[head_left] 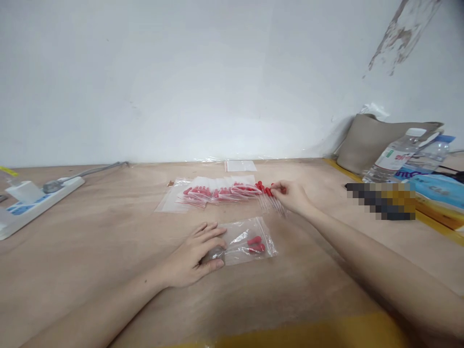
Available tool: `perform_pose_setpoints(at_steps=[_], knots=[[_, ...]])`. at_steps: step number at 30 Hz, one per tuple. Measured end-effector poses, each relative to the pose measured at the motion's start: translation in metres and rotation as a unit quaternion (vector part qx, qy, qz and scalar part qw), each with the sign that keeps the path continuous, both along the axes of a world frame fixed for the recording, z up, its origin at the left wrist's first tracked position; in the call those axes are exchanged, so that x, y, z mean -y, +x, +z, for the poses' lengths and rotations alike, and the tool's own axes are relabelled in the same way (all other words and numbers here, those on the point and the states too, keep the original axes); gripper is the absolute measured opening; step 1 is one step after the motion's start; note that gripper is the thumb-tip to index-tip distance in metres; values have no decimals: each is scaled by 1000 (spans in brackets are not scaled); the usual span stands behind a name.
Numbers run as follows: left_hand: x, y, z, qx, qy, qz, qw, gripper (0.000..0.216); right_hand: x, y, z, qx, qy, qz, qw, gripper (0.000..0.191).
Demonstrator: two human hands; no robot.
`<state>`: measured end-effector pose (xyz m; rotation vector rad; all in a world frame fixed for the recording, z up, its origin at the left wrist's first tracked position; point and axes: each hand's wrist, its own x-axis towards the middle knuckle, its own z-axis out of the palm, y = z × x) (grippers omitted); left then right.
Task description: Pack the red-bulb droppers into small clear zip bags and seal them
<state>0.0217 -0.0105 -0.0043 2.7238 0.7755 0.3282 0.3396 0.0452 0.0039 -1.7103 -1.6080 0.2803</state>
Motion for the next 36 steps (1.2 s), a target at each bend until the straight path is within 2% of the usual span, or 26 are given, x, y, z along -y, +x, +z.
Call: perform_pose_setpoints(at_steps=[2,3,6,9,14,18,21,23,24,26,29,33,36], knots=[[0,0,-1,-7,6,-2,1000,31,-28,0,8,92,-32,-25,995,28],[-1,0,-2,-12,10,-2,1000,34,-41,-2,11,102,-45,-30,993,32],[-1,-1,-2,-25,16,-3,1000,38,-67,-12,12,112,-85,-39,989,25],[0,0,-1,-28,10,-2,1000,39,-77,-21,10,107,-117,-46,986,10],[0,0,-2,-30,13,1,999,39,-72,-21,12,56,-126,-63,989,16],[-1,0,-4,-27,26,-6,999,39,-57,-6,23,-2,-84,-86,993,23],[-2,-1,-4,-27,27,-3,999,39,-29,9,29,-107,53,-95,988,35],[-1,-1,-5,-31,24,-1,999,39,-5,14,28,-215,147,-67,963,40],[-1,-1,-5,-33,24,0,999,39,8,15,25,-260,159,-51,951,40],[-1,-1,-4,-35,24,1,999,40,30,12,15,-343,130,-27,930,37],[-2,0,-3,-36,28,0,999,39,51,2,-5,-446,66,-35,892,35],[-2,0,-2,-35,32,-3,999,39,60,-13,-21,-552,21,-49,832,28],[-2,-1,-3,-37,36,-2,999,39,63,-22,-23,-585,15,-33,811,26]])
